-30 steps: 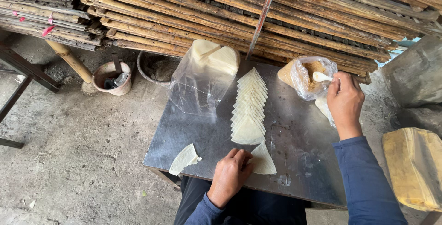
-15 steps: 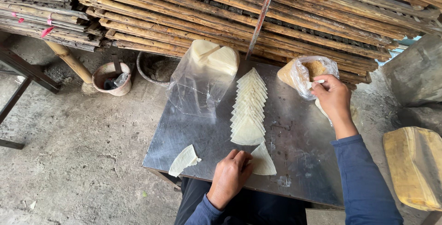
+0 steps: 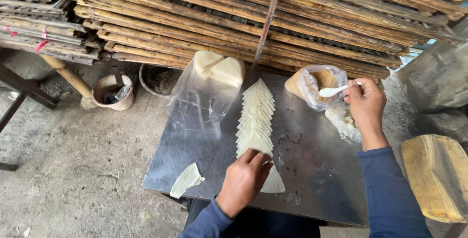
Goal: The person repeatedly scoops a granular filling from a plastic bag with a small spoon and places it onto thin triangular wrappers on a metal table. They fold each wrapper into a small packet and set it aside, continuing the cycle with multiple wrappers.
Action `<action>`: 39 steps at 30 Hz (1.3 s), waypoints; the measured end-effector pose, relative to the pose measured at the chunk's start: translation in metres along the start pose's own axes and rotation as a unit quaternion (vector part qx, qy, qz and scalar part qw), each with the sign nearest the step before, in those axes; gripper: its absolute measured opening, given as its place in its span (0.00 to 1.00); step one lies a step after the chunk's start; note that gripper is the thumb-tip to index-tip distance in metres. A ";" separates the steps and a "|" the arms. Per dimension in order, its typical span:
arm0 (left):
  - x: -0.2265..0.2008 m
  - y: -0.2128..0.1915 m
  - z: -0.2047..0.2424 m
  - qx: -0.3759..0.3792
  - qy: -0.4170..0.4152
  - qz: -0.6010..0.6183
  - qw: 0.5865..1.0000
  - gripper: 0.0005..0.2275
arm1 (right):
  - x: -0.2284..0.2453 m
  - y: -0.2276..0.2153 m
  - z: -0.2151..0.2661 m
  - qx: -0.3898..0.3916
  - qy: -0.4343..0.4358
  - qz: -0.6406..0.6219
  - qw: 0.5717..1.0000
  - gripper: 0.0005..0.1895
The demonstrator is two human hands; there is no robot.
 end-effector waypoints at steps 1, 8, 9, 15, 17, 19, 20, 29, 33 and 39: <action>-0.005 0.008 -0.014 0.011 0.036 -0.026 0.999 0.07 | 0.003 -0.004 0.001 -0.006 -0.002 -0.007 1.000 0.06; 0.028 0.130 -0.132 0.129 0.115 -0.179 0.968 0.21 | 0.004 -0.031 0.006 -0.042 0.031 -0.046 0.998 0.06; 0.039 0.146 -0.145 0.136 0.115 -0.201 0.963 0.22 | 0.001 -0.034 0.008 -0.046 0.039 -0.047 0.997 0.06; 0.085 0.216 -0.186 0.136 0.172 -0.242 0.945 0.16 | -0.022 -0.054 0.016 -0.041 0.039 -0.043 0.997 0.05; 0.094 0.230 -0.203 0.138 0.167 -0.247 0.944 0.15 | -0.028 -0.059 0.015 -0.041 0.039 -0.050 0.997 0.05; 0.102 0.234 -0.225 0.118 0.143 -0.232 0.955 0.11 | -0.032 -0.063 0.016 -0.049 0.037 -0.057 0.996 0.05; 0.106 0.233 -0.237 0.098 0.121 -0.214 0.964 0.08 | -0.033 -0.066 0.017 -0.057 0.036 -0.060 0.996 0.05; 0.103 0.217 -0.237 0.119 0.060 -0.198 0.971 0.05 | -0.025 -0.073 0.028 -0.069 0.037 -0.101 0.992 0.05; 0.081 0.204 -0.207 0.115 0.139 -0.208 0.961 0.07 | -0.011 -0.074 0.031 -0.067 0.021 -0.136 0.988 0.05; 0.074 0.205 -0.162 0.151 0.184 -0.207 0.949 0.08 | 0.002 -0.040 0.024 -0.046 0.018 -0.113 0.992 0.07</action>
Point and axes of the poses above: each hand's wrist, its own z-axis away from the middle knuckle, its own y-axis out of the palm, x = y × z, the point moved 9 cm from there along -z, towards the middle knuckle, and after that the axes turned 8 degrees about y, right-handed, at the moved point
